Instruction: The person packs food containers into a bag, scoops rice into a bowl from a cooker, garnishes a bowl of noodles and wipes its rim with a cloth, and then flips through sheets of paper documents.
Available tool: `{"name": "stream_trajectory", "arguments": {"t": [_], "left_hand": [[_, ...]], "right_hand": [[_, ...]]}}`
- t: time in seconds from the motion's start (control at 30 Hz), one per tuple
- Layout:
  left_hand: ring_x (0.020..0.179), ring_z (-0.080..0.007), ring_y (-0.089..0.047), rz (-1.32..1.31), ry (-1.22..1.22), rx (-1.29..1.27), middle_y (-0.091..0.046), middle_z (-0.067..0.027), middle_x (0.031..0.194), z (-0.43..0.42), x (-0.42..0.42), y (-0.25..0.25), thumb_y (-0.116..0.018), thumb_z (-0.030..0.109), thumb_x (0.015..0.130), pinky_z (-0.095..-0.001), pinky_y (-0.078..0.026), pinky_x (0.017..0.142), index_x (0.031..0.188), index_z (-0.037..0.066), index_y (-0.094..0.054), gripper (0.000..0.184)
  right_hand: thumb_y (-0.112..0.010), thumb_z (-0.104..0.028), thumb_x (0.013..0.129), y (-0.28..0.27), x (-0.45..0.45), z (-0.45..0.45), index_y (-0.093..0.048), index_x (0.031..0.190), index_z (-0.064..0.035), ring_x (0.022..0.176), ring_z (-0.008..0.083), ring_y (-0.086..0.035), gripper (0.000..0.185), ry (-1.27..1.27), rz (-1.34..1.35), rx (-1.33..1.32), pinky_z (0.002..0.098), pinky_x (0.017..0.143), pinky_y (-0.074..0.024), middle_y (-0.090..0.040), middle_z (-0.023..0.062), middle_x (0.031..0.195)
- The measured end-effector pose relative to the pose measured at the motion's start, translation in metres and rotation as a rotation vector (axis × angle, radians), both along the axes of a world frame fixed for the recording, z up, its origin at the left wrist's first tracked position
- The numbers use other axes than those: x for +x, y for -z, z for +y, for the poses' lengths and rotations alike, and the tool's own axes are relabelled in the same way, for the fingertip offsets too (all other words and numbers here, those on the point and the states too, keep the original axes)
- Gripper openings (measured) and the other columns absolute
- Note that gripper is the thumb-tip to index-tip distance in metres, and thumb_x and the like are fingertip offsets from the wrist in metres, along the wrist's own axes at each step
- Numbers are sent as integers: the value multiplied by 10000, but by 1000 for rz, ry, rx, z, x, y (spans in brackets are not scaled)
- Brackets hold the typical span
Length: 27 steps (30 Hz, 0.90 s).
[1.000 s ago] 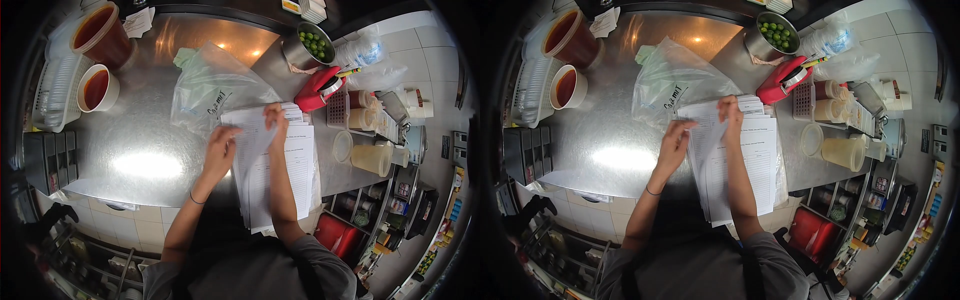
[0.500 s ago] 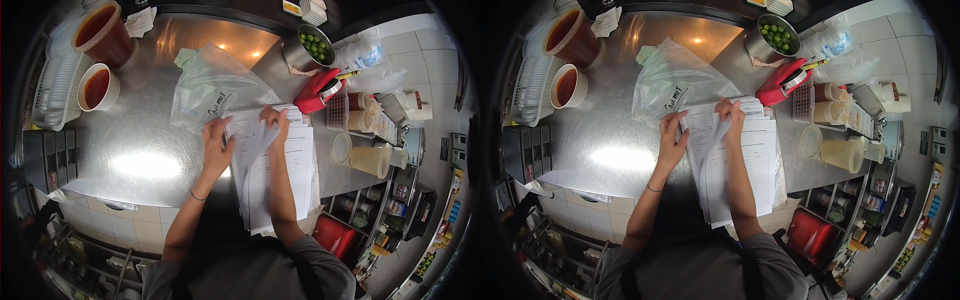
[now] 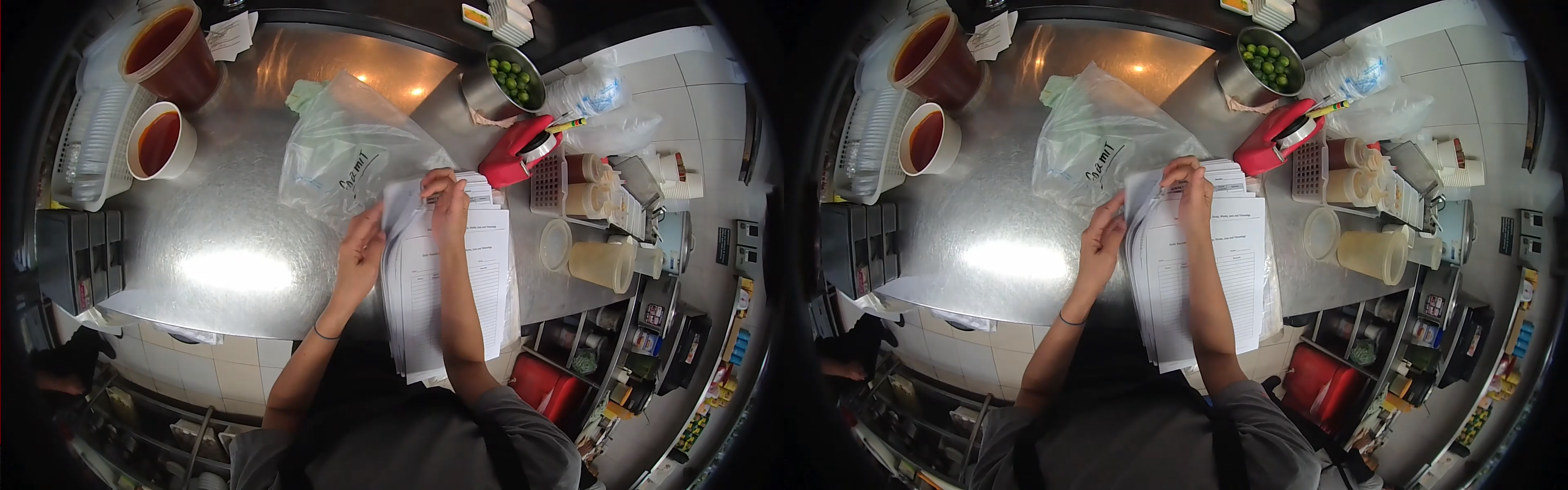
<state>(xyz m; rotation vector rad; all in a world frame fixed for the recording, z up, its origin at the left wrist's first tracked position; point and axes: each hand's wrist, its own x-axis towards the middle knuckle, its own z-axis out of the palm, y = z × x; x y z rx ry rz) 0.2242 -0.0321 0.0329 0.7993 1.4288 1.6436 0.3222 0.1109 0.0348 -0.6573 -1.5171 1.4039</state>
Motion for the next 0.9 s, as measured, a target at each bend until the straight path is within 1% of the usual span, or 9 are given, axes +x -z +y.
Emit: {"name": "stream_trajectory", "arguments": {"t": [0.03, 0.07, 0.13, 0.17, 0.27, 0.33, 0.53, 0.63, 0.9], "left_hand": [[992, -150, -537, -201, -35, -52, -540, -76, 1137, -1, 1, 4, -466, -52, 844, -248, -458, 797, 1299, 112, -460, 483], [992, -150, -537, -201, -34, -51, -540, -76, 1137, -2, -1, 4, -466, -52, 844, -248, -458, 797, 1299, 112, -460, 483], [947, -98, -546, -418, 36, -134, -549, -67, 1135, -4, -8, 2, -464, -30, 867, -208, -471, 733, 1313, 114, -436, 470], [947, -98, -546, -416, 36, -134, -549, -67, 1135, -3, -9, -1, -464, -30, 867, -208, -471, 733, 1313, 114, -436, 470], [863, -70, -570, -337, 13, -172, -559, -81, 1119, -1, -10, -5, -495, -41, 851, -178, -467, 673, 1302, 94, -441, 474], [811, -73, -583, -295, 7, -95, -550, -119, 1125, -2, -8, 3, -543, -48, 823, -185, -466, 673, 1314, 98, -433, 523], [781, -73, -591, -280, -9, -90, -535, -163, 1139, -5, -4, 15, -586, -44, 795, -191, -466, 688, 1341, 102, -405, 593], [769, -72, -592, -216, -20, -99, -533, -167, 1145, -6, -3, 15, -582, -51, 793, -193, -465, 698, 1341, 100, -405, 595], [817, -92, -591, -203, -14, -114, -529, -171, 1159, -7, -4, 16, -551, -68, 798, -211, -470, 736, 1324, 71, -403, 564]], "right_hand": [[-240, -394, 983, 0, 2, 1, -599, 662, 5, 812, 189, -486, 626, -48, 54, -35, 335, 851, -342, -514, 70, 740], [-240, -394, 983, 0, 2, 1, -599, 662, 5, 812, 189, -486, 626, -48, 54, -34, 335, 851, -342, -514, 70, 740], [-238, -389, 984, 0, 2, 1, -556, 631, -14, 801, 200, -514, 605, -32, 25, -20, 376, 945, -301, -534, 85, 697], [-238, -389, 984, 1, 3, 2, -556, 631, -14, 801, 200, -514, 605, -32, 27, -20, 376, 945, -301, -534, 85, 697], [-238, -369, 987, 3, 7, 4, -555, 630, -12, 769, 204, -528, 597, -30, 135, -78, 411, 1027, -222, -545, 81, 691], [-250, -340, 990, 3, 5, 3, -551, 612, -11, 755, 206, -541, 584, 3, 152, -102, 434, 1062, -171, -551, 82, 670], [-271, -307, 991, 4, 3, 2, -562, 585, -13, 749, 209, -556, 579, 25, 128, -66, 438, 1061, -171, -559, 85, 660], [-245, -326, 992, 5, 3, 3, -542, 582, -4, 753, 222, -541, 599, 32, 120, -49, 434, 1052, -211, -542, 101, 655], [-263, -319, 991, 5, 3, 1, -526, 578, -15, 749, 209, -525, 577, 38, 113, -42, 435, 1059, -207, -529, 88, 658]]}}
